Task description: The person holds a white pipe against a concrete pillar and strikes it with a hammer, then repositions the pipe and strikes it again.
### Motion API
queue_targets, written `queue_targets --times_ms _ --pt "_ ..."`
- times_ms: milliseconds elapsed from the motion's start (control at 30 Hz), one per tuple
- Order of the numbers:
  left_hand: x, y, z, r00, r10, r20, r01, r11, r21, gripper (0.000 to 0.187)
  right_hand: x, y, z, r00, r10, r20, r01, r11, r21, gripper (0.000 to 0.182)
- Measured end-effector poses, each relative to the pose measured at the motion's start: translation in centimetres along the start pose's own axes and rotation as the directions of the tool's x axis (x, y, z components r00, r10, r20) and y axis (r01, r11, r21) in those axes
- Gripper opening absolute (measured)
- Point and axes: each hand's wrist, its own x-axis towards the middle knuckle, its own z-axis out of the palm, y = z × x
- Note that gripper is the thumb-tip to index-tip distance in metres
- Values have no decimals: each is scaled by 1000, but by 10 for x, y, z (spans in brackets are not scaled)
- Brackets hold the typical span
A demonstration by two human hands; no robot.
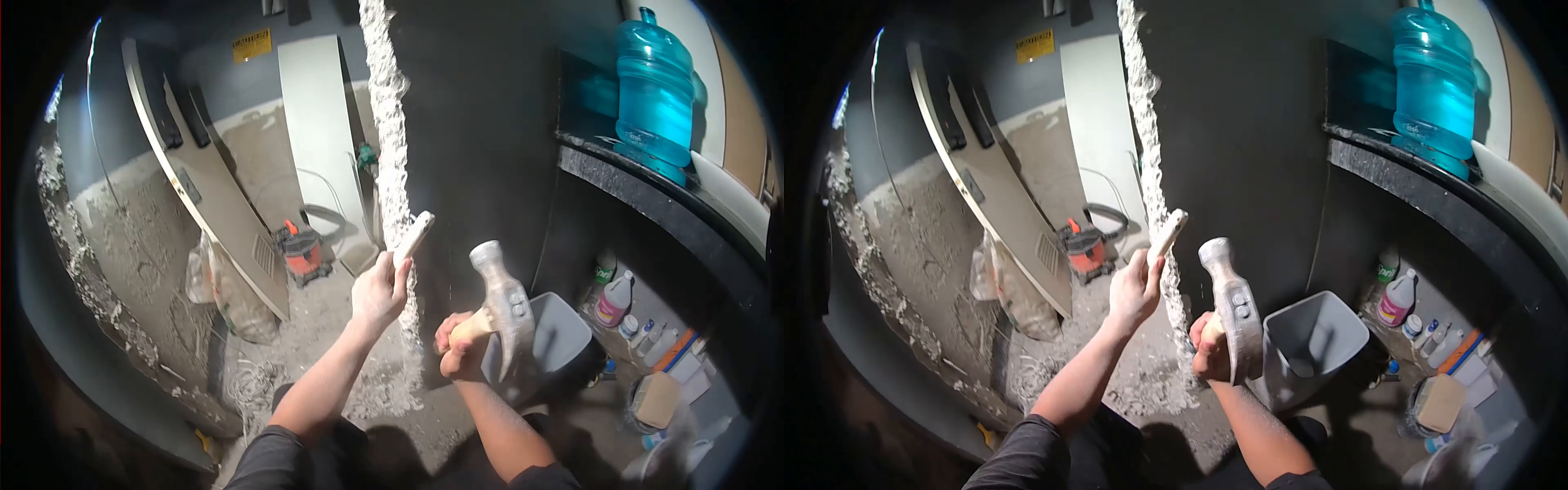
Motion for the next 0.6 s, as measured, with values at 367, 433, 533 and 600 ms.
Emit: queue_targets --times_ms 367,433,533,600 --pt "0 -15 6 997 73 6 -73 996 58 31 -20 63 -3 995 -67 -69 35 921 -388 33" --pt "-1 -9 3 999 15 42 -18 998 64 30 -6 42 -3 944 -327 -50 256 817 -518 33" --pt "-5 -9 10 1000 15 20 -16 999 45 30 -17 59 -5 922 381 66 -308 826 -472 36" --pt "-5 -9 15 1000 20 -3 -20 999 41 29 -7 38 -4 896 433 94 -356 829 -431 37"
